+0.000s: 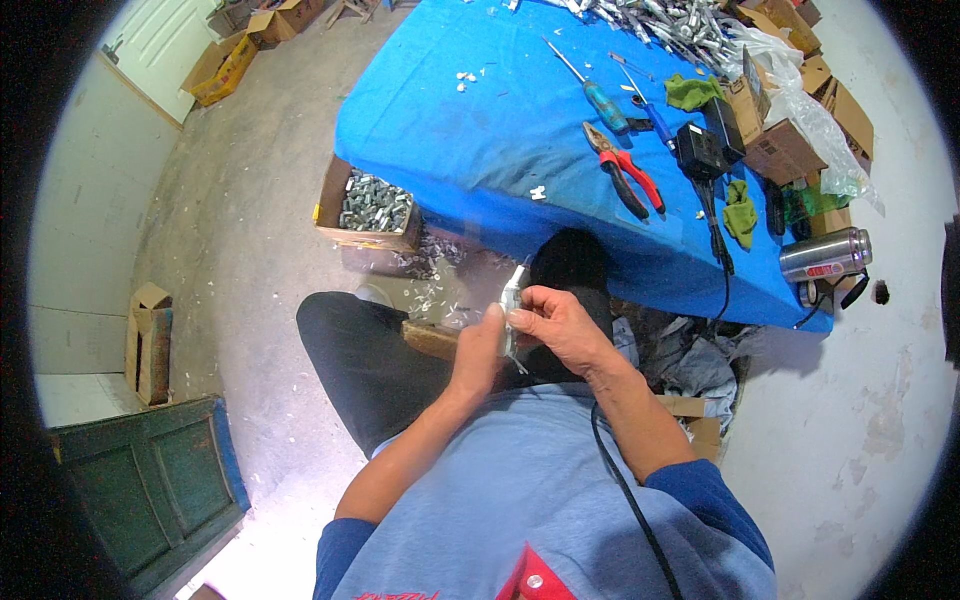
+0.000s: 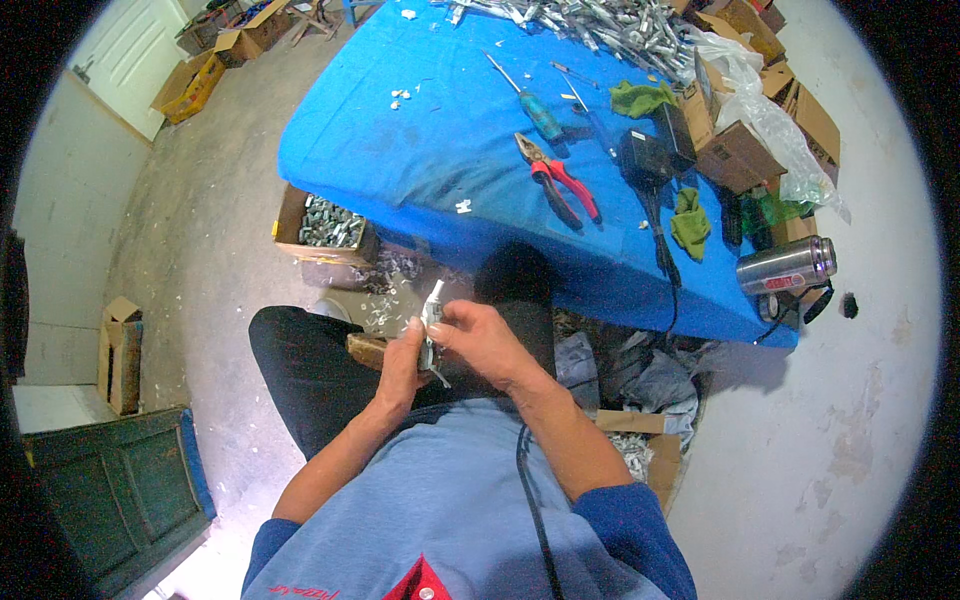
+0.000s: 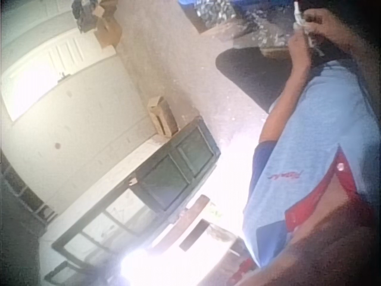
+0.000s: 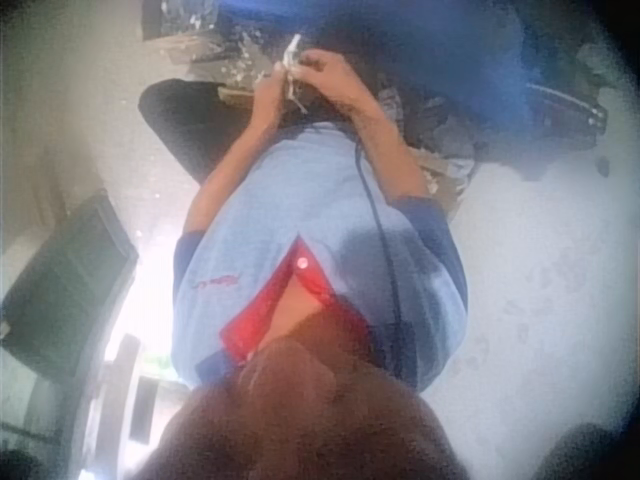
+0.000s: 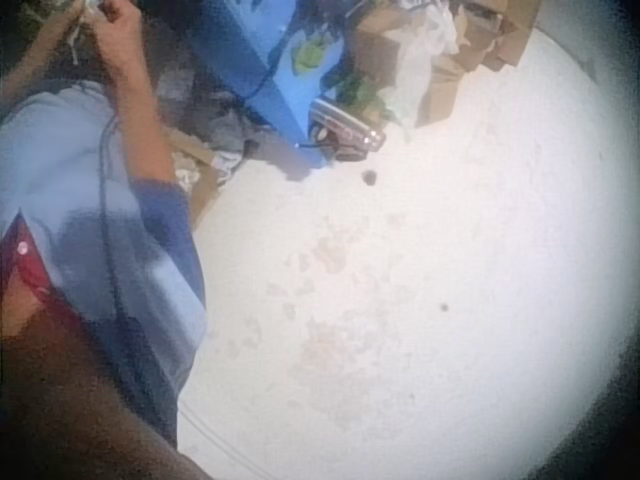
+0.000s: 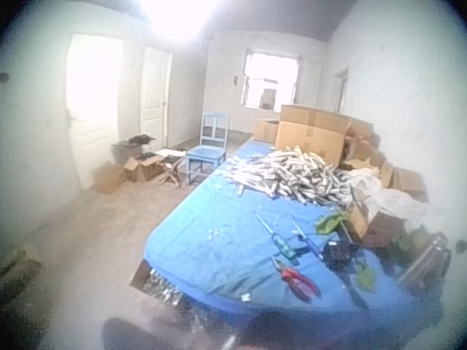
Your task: The person scrapes a metal component with a screwdriver and then uses pliers to crimp and fit a small white part onto it while working on their lap.
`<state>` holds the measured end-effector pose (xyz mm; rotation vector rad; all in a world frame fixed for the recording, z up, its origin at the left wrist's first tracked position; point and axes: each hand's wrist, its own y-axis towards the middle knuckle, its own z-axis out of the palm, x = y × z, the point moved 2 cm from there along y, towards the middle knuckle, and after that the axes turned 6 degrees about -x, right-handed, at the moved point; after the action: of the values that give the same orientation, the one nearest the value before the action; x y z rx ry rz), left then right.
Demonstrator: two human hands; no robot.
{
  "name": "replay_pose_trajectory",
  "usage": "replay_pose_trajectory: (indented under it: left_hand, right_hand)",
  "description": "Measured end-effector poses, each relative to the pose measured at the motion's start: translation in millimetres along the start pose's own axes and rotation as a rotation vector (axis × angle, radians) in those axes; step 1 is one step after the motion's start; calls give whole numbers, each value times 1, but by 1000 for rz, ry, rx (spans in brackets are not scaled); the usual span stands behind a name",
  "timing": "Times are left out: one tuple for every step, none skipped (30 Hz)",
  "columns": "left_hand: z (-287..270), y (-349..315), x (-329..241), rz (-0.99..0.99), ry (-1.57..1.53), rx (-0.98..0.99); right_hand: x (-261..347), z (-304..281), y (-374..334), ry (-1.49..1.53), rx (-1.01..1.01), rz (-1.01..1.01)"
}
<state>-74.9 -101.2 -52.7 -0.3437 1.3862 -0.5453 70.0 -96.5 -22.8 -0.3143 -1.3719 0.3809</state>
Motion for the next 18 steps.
replay_pose_trajectory:
  left_hand:
    - [0, -1, -3, 13, -8, 14]
    - [0, -3, -7, 26, -16, 27]
    - [0, -4, -10, 39, -24, 40]
    - [-1, -4, -10, 42, -27, 48]
    - [-2, -4, -9, 45, -30, 55]
    - [-3, -4, -8, 48, -32, 62]
    - [-4, -2, -6, 71, 10, 69]
    - [-6, 0, -3, 94, 52, 76]
    - [-6, 1, -2, 117, 95, 83]
    - [-6, 0, -2, 149, 102, 70]
    - [-4, -1, -2, 182, 109, 56]
    - [-3, -2, -2, 214, 116, 43]
    - [-2, -2, 1, 220, 141, 24]
    - [-3, -2, 5, 225, 167, 6]
    - [-2, -1, 7, 230, 192, -12]
    - [-2, -2, 8, 230, 169, -21]
    - [-1, -3, 8, 229, 146, -30]
    - [0, -3, 8, 229, 123, -39]
  right_hand:
    - [-1, 0, 1, -6, 1, -3]
    - [-2, -1, 2, -12, 2, -6]
    - [-2, -1, 3, -18, 3, -9]
    - [-1, 1, 2, -24, -13, -14]
    - [2, 5, 1, -31, -28, -19]
    - [3, 7, 1, -38, -43, -23]
    - [-1, 5, 2, -49, -51, -36]
    - [-8, 3, 4, -60, -59, -49]
    - [-11, 2, 6, -71, -66, -62]
    - [-11, 3, 6, -89, -76, -46]
    - [-8, 4, 5, -107, -87, -30]
    - [-8, 4, 5, -125, -97, -14]
    - [-9, 3, 6, -159, -93, -30]
    - [-12, 1, 7, -194, -90, -46]
    - [-13, 0, 7, -228, -87, -62]
    - [-14, 0, 6, -212, -82, -51]
    - [-15, 0, 5, -196, -78, -40]
    - [-16, 0, 4, -181, -73, -29]
